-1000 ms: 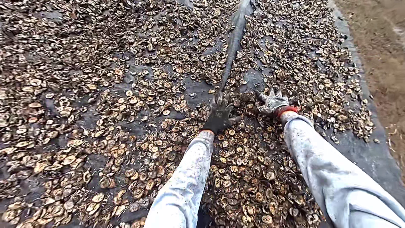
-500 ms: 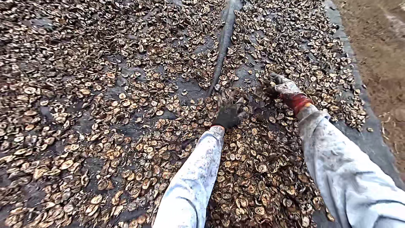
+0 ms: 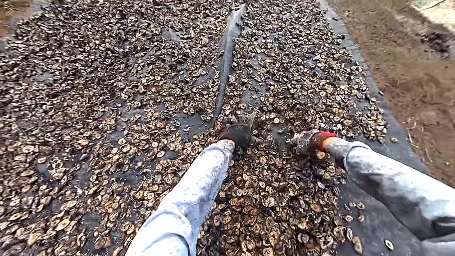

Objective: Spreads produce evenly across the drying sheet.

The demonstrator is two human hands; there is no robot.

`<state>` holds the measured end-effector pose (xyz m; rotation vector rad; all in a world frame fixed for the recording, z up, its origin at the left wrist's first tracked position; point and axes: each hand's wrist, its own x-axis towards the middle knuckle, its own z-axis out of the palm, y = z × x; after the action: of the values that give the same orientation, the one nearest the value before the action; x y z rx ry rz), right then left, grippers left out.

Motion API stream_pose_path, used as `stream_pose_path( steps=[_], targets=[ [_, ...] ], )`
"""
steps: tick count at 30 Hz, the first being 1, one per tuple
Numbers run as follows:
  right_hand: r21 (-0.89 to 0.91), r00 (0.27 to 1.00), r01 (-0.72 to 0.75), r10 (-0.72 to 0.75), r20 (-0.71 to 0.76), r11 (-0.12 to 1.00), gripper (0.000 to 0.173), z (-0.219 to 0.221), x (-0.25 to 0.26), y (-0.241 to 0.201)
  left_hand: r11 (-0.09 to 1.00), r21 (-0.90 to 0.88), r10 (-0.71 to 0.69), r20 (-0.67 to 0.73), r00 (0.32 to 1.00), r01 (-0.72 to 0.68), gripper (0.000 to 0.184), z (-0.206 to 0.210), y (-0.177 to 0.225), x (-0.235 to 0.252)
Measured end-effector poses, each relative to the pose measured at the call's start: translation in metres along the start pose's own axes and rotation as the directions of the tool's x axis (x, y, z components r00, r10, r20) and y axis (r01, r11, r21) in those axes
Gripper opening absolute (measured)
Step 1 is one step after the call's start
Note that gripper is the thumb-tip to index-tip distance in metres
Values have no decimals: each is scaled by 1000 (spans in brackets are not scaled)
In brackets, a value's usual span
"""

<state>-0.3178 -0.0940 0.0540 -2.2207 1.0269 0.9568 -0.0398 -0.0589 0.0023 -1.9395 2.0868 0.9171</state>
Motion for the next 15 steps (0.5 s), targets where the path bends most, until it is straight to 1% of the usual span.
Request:
stream_pose_path(
  steps=[1, 2, 3, 4, 5, 6, 7, 8, 9, 10, 11, 12, 13, 14, 15],
  targets=[
    [-19, 989, 150, -150, 5, 988, 45, -10, 1, 24, 999, 35, -11, 78, 997, 9, 113, 11, 4, 4],
    [-1, 987, 126, -125, 103, 992, 46, -36, -1, 29, 999, 45, -25, 115, 993, 20, 112, 23, 9, 5],
    [-21, 977, 210, -211, -15, 977, 46, -52, 10, 45, 997, 46, -63, 160, 985, 57, 104, 29, 14, 7],
    [21, 998, 49, -48, -51, 999, 44, -79, 14, 35, 993, 76, -110, 246, 963, 94, 104, 26, 19, 9],
    [99, 982, -118, 131, -136, 988, 46, -100, 25, 30, 987, 103, -146, 307, 941, 119, 103, 20, 25, 9],
    [172, 935, -202, 243, -258, 964, 50, -113, 43, 35, 983, 112, -175, 343, 923, 145, 95, 15, 30, 7],
    [244, 872, -234, 314, -375, 941, 62, -123, 65, 44, 978, 120, -205, 355, 912, 173, 77, 13, 34, 5],
    [282, 817, -245, 354, -455, 928, 76, -128, 93, 55, 972, 136, -229, 359, 905, 192, 69, 12, 38, 5],
    [318, 779, -252, 386, -494, 914, 87, -130, 121, 65, 971, 142, -229, 355, 907, 190, 68, 13, 38, 6],
    [346, 766, -244, 399, -504, 906, 95, -130, 145, 69, 974, 135, -217, 345, 913, 180, 73, 15, 36, 9],
    [346, 772, -228, 385, -506, 910, 96, -128, 160, 68, 977, 126, -203, 333, 921, 170, 87, 16, 35, 11],
    [316, 766, -200, 349, -539, 927, 91, -119, 171, 63, 977, 125, -204, 311, 928, 173, 98, 16, 35, 12],
    [296, 739, -159, 313, -597, 942, 84, -103, 182, 58, 977, 116, -203, 273, 940, 177, 102, 20, 32, 13],
    [288, 795, -155, 292, -531, 945, 78, -98, 176, 52, 974, 128, -216, 278, 936, 187, 115, 23, 31, 16],
    [268, 845, -150, 264, -465, 952, 74, -94, 166, 50, 972, 124, -229, 279, 933, 201, 121, 27, 30, 17]
  ],
)
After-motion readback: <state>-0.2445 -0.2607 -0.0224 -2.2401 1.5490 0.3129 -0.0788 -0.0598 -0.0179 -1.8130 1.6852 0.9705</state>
